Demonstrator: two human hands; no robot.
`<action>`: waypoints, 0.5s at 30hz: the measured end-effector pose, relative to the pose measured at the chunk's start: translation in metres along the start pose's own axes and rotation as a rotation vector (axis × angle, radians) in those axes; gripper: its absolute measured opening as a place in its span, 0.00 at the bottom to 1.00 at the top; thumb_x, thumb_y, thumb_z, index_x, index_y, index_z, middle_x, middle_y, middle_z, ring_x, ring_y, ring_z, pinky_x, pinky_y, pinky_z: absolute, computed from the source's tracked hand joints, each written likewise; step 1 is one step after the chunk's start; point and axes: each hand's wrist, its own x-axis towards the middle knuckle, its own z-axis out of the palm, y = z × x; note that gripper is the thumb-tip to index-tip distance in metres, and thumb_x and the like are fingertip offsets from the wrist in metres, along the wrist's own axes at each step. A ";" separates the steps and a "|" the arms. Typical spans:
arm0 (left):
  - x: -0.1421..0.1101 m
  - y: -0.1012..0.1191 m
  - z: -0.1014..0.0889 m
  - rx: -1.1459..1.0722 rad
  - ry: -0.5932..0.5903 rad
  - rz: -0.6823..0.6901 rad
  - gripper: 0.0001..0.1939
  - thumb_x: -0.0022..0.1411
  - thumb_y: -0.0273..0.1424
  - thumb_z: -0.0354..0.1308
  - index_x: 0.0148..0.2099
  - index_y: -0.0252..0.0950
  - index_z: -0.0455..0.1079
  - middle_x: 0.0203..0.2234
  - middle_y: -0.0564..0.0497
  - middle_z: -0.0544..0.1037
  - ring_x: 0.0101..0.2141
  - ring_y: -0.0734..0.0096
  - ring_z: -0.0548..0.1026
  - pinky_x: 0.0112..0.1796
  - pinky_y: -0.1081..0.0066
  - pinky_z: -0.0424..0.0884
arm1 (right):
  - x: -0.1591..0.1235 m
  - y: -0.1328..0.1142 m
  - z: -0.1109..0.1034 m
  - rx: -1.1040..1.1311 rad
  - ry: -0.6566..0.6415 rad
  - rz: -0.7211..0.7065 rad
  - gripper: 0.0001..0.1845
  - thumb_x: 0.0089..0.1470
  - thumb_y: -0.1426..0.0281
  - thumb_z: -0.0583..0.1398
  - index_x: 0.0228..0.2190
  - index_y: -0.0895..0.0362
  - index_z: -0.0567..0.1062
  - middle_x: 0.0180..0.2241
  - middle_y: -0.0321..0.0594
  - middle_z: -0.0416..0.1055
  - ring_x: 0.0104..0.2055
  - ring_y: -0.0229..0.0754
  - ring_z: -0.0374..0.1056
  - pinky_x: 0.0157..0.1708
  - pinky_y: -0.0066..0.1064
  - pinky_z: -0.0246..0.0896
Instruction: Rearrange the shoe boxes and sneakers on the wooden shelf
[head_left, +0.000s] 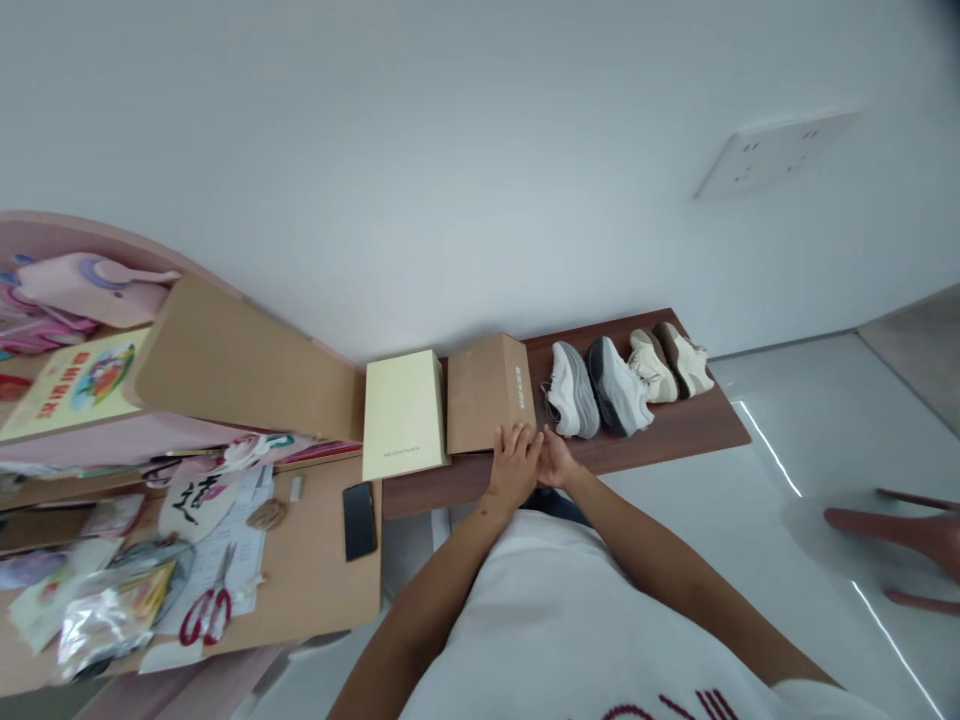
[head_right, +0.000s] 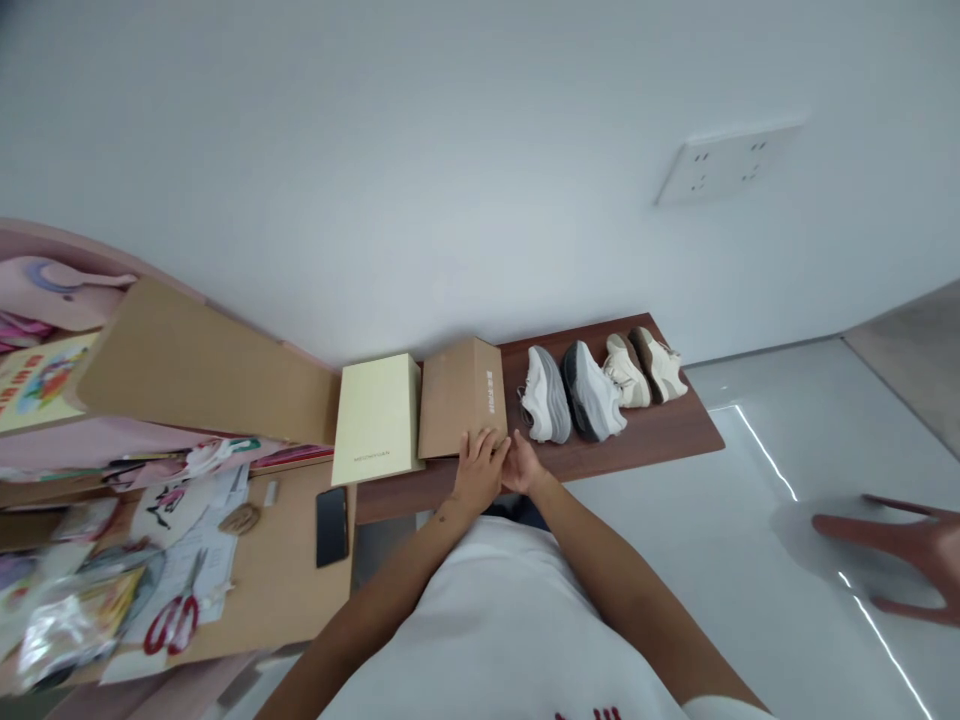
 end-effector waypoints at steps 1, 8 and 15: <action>0.001 0.002 0.006 -0.026 -0.007 0.000 0.26 0.65 0.27 0.51 0.65 0.36 0.67 0.62 0.37 0.70 0.65 0.50 0.61 0.66 0.41 0.46 | -0.001 -0.004 -0.002 0.031 0.008 0.015 0.25 0.62 0.49 0.53 0.46 0.55 0.74 0.41 0.45 0.79 0.48 0.47 0.75 0.42 0.37 0.75; 0.010 -0.018 0.025 -0.256 0.189 -0.433 0.29 0.71 0.35 0.44 0.70 0.31 0.57 0.68 0.32 0.59 0.70 0.51 0.52 0.65 0.45 0.52 | 0.007 -0.014 -0.013 0.086 0.327 -0.103 0.13 0.66 0.60 0.52 0.42 0.53 0.73 0.32 0.38 0.75 0.32 0.39 0.73 0.32 0.30 0.74; -0.003 -0.070 0.025 -0.617 0.172 -0.912 0.34 0.67 0.37 0.51 0.70 0.24 0.54 0.67 0.26 0.59 0.68 0.50 0.57 0.66 0.52 0.53 | 0.002 -0.014 -0.017 -0.088 0.512 -0.187 0.13 0.64 0.54 0.53 0.35 0.49 0.67 0.32 0.38 0.69 0.36 0.41 0.71 0.39 0.35 0.73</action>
